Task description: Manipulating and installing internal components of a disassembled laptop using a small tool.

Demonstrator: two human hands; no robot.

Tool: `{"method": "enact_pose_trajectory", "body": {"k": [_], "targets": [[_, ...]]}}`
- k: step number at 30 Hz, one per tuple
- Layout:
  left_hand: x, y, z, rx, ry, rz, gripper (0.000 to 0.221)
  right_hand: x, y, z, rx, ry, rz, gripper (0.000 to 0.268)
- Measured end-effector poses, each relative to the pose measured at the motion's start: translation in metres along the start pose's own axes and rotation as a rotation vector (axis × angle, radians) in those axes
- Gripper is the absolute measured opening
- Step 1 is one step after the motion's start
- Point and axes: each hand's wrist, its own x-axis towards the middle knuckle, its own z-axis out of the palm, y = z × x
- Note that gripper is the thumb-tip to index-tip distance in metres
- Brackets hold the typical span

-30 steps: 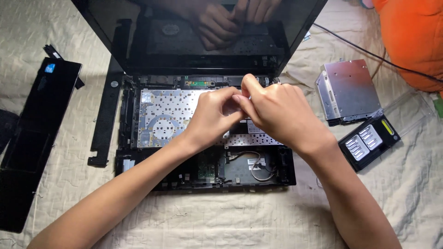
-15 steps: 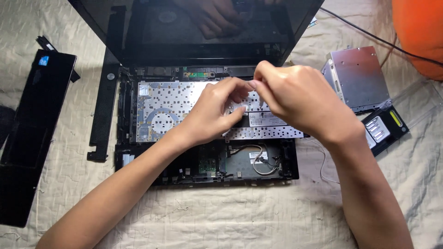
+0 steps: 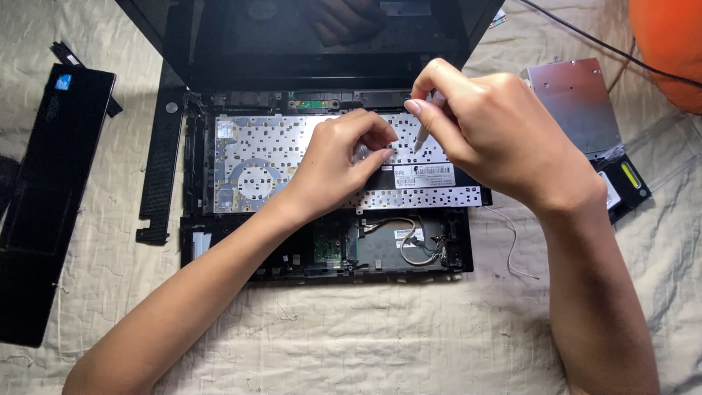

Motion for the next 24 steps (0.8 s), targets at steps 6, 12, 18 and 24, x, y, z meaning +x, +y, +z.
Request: {"method": "enact_pose_trajectory", "body": {"k": [6,12,18,24], "targets": [[-0.002,0.010,-0.004,-0.121,-0.077,0.028,0.017,0.002,0.003,0.011,0.019,0.011,-0.044,0.007],[-0.004,0.010,-0.003,-0.167,0.029,-0.026,0.006,0.008,0.002,0.026,0.233,-0.061,-0.036,0.013],[-0.006,0.008,-0.002,-0.195,0.034,-0.082,0.011,-0.014,0.070,-0.030,-0.064,0.040,0.153,0.027],[-0.003,0.011,-0.005,-0.145,0.005,-0.105,0.012,-0.012,0.324,0.035,-0.892,0.312,0.249,0.018]]}}
